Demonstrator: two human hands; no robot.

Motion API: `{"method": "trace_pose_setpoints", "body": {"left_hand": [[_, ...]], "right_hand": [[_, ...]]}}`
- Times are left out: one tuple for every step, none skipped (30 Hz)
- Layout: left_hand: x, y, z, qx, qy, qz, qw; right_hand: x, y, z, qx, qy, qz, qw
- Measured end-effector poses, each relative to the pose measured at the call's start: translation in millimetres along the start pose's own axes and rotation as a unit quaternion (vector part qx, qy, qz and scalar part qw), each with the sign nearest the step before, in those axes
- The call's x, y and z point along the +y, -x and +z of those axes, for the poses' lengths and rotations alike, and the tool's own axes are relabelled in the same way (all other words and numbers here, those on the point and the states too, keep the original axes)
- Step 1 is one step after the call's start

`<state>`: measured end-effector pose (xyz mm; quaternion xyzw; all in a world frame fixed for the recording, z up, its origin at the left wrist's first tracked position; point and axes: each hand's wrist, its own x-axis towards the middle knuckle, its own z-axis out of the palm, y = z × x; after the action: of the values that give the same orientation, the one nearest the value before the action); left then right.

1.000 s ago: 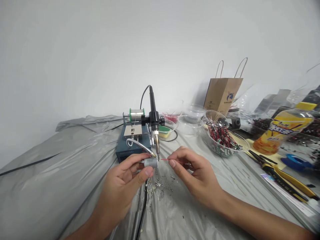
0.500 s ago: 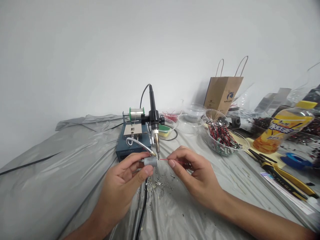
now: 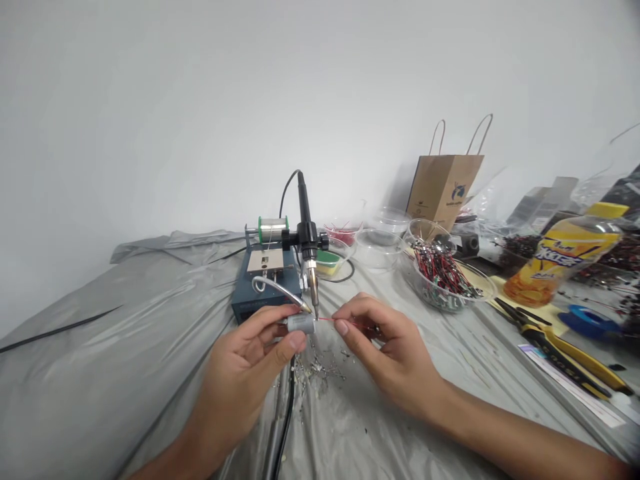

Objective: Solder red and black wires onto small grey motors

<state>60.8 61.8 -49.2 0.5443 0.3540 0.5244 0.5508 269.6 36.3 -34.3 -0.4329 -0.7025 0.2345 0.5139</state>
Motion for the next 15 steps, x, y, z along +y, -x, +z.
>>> {"method": "trace_pose_setpoints", "body": {"left_hand": [[0.5,0.1,0.4,0.000,0.004,0.001,1.000],[0.9,0.4,0.7,0.001,0.008,0.000,1.000],[1.3,0.7,1.0,0.001,0.011,0.000,1.000],[1.7,1.1,1.3,0.001,0.010,-0.002,1.000],[2.0,1.5,1.4,0.003,0.007,-0.002,1.000],[2.2,1.9,1.5,0.004,0.004,-0.003,1.000],[2.2,2.2,1.4,0.006,0.001,-0.004,1.000],[2.0,2.3,1.2,0.007,-0.002,-0.005,1.000],[1.6,2.2,0.9,0.007,-0.003,-0.005,1.000],[1.0,2.0,0.5,0.005,-0.002,-0.002,1.000],[0.3,1.8,0.2,0.004,-0.002,-0.001,1.000],[-0.3,1.5,-0.1,0.003,-0.002,-0.001,1.000],[-0.9,1.4,-0.3,0.003,-0.001,0.000,1.000],[-1.3,1.3,-0.4,0.002,-0.002,0.000,1.000],[-1.6,1.4,-0.5,0.003,-0.003,0.001,1.000]], "right_hand": [[-0.1,0.1,0.0,0.000,-0.001,0.001,1.000],[-0.3,0.1,-0.1,0.000,0.000,0.001,1.000],[-0.6,0.0,-0.1,0.000,0.002,0.000,1.000],[-0.8,-0.1,-0.1,0.000,0.003,-0.001,1.000],[-1.1,-0.3,-0.1,0.001,0.003,-0.002,1.000],[-1.2,-0.4,-0.1,0.002,0.002,-0.002,1.000],[-1.3,-0.5,0.0,0.001,0.000,-0.002,1.000],[-1.3,-0.5,0.1,0.000,-0.001,-0.002,1.000],[-1.1,-0.4,0.2,0.000,-0.002,-0.001,1.000],[-0.8,-0.2,0.4,0.000,-0.002,-0.001,1.000],[-0.5,0.0,0.5,-0.001,-0.002,-0.001,1.000],[-0.2,0.2,0.5,-0.001,-0.001,0.000,1.000],[0.1,0.5,0.6,-0.001,0.000,0.000,1.000],[0.4,0.7,0.6,-0.001,0.000,0.000,1.000],[0.5,1.0,0.6,-0.002,0.001,0.000,1.000]]}}
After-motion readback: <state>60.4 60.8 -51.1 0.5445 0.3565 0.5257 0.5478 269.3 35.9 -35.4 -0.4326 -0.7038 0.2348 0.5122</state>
